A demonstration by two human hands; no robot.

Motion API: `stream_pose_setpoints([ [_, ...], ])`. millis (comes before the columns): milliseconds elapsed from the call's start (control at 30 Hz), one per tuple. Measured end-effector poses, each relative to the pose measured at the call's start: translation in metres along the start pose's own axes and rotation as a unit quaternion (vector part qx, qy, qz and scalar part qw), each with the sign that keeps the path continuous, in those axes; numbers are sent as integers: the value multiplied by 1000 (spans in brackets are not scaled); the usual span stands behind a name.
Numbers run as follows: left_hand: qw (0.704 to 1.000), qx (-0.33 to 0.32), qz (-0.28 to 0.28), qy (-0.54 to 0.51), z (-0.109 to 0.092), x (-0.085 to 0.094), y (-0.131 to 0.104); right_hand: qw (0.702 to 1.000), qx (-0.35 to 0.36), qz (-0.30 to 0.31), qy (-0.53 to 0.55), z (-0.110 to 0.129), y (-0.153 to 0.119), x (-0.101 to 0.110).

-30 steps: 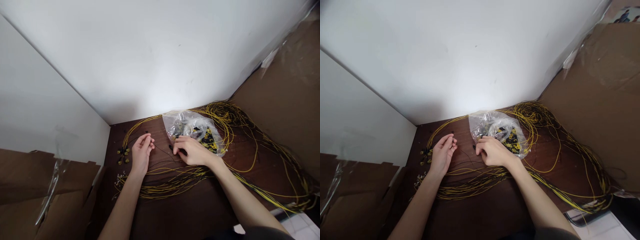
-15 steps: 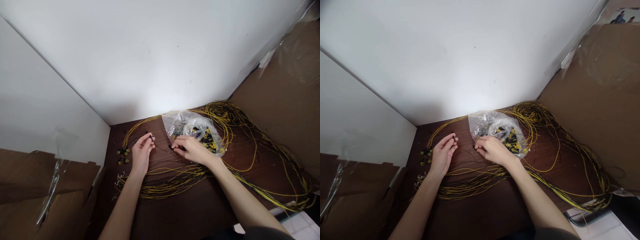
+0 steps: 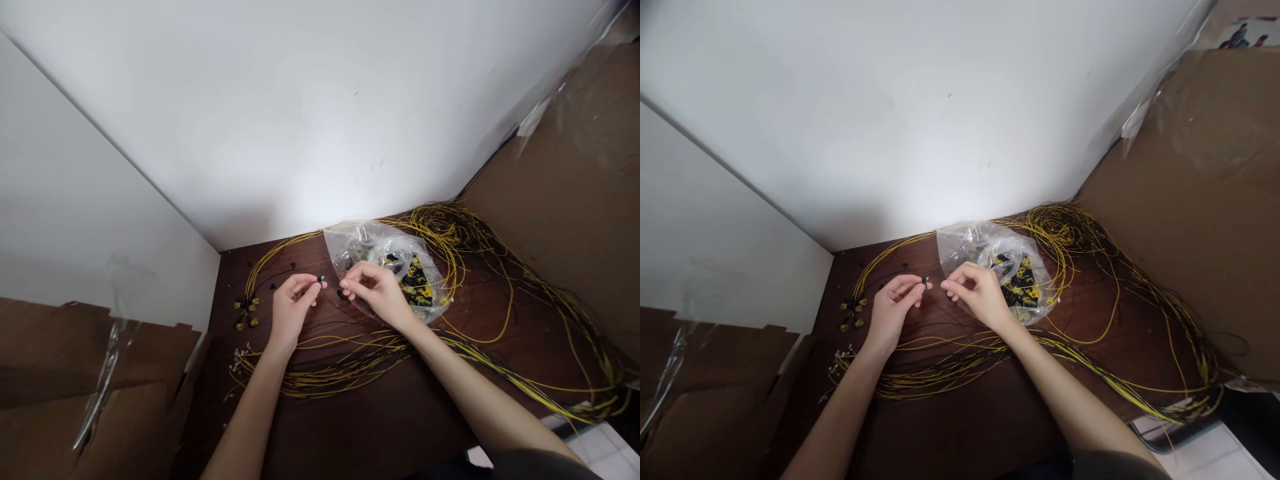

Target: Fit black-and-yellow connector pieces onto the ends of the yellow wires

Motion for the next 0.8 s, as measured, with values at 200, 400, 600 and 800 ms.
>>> stream_pose_setpoints([
  [200, 999, -1, 25, 42, -1, -4, -2, 993, -40, -15, 109, -12, 3, -7],
  [400, 993, 2, 51, 102, 2, -5, -2, 970, -104, -6, 222, -26, 2, -14],
  [600, 990, -19, 81, 112, 1, -9, -2, 979, -90, -32, 178, -22, 1, -10],
  [800, 988, -30, 85, 122, 0, -10, -2, 975, -108, -28, 193, -28, 1, -12],
])
Point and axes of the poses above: each hand's wrist, its own y-axis towards the middle knuckle, its own x-axis out of the back of the hand, z = x × y, the point moved 9 cm from there along y, towards the middle knuckle, and after that the axes turned 8 degrees about -x, right-handed, at the moved point
